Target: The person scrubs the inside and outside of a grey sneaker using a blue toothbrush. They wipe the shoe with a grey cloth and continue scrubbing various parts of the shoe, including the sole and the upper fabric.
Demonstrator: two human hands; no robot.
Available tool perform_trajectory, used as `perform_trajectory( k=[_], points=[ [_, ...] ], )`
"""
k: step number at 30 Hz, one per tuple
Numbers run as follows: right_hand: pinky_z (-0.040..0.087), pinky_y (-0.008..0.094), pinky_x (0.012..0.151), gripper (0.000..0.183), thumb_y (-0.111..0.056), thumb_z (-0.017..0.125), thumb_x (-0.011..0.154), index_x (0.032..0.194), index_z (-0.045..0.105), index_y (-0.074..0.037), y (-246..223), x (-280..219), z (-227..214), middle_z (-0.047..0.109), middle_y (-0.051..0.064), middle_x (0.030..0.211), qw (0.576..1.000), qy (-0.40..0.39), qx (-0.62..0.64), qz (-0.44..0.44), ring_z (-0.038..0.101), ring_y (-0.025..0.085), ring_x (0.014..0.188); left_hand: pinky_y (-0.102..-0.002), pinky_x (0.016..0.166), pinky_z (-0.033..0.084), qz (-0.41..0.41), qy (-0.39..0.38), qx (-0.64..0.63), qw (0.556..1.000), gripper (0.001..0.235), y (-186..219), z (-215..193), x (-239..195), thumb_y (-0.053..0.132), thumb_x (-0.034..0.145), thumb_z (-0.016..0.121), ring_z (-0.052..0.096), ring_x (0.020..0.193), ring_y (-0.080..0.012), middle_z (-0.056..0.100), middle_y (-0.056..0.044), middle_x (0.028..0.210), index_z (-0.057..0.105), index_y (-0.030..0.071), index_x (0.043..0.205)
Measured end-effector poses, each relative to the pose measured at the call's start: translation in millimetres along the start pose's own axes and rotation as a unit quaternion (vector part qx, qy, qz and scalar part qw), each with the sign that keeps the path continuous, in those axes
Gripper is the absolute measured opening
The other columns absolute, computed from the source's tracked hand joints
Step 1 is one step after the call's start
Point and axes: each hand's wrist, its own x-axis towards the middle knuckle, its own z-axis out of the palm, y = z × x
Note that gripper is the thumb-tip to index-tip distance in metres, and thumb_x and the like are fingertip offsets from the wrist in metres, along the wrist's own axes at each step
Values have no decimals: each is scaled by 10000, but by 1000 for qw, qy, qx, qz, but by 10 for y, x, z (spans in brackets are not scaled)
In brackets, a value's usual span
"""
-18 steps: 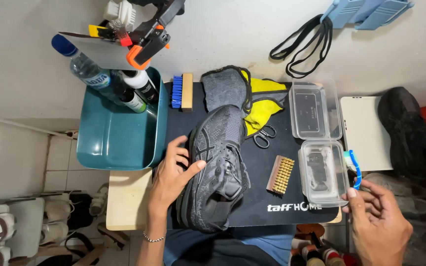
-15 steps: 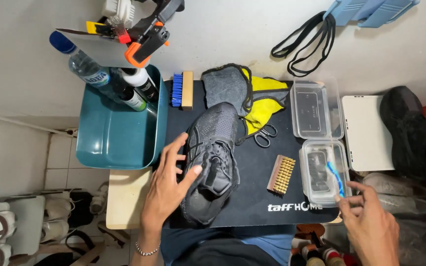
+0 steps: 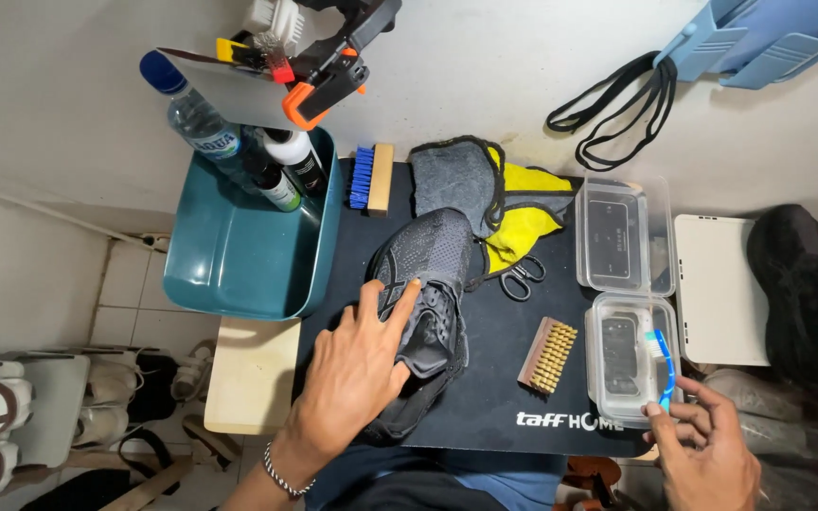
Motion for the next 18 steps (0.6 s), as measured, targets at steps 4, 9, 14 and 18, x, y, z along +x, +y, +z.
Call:
perform_trajectory(
  k=[4,9,14,18],
  points=[
    [518,329,790,421,-186,688,1001,1396,630,-52,-188,-143,-4,786,84,954,998,2,-57,-26,720,206,763,-344,359,473,-8,106,69,992,717,111,118,106,196,669,672,653,478,-201,583,-116,1086,590,190,1380],
    [497,300,618,562,-245,738,890,1447,665,-243,-7,-198,128,774,19,881,985,-92,-124,-73,604,139,652,-330,430,489,27,143,-5,989,485,378,-118,190,341,614,834,631,616,-209,559,-85,937,606,164,1004],
    [439,250,551,464,-367,703,872,1332,692,-423,-8,-225,322,769,-85,867,929,-238,-201,-200,468,123,519,-397,437,507,66,127,-77,987,281,585,192,384,241,703,846,633,605,-262,590,-109,879,667,107,873],
    [349,281,431,417,-358,650,906,1322,683,-341,-33,-201,362,796,-155,956,899,-185,-151,-367,340,103,434,-444,438,526,60,81,-162,982,83,556,262,473,73,765,726,654,526,-314,619,-116,729,643,76,754]
  ],
)
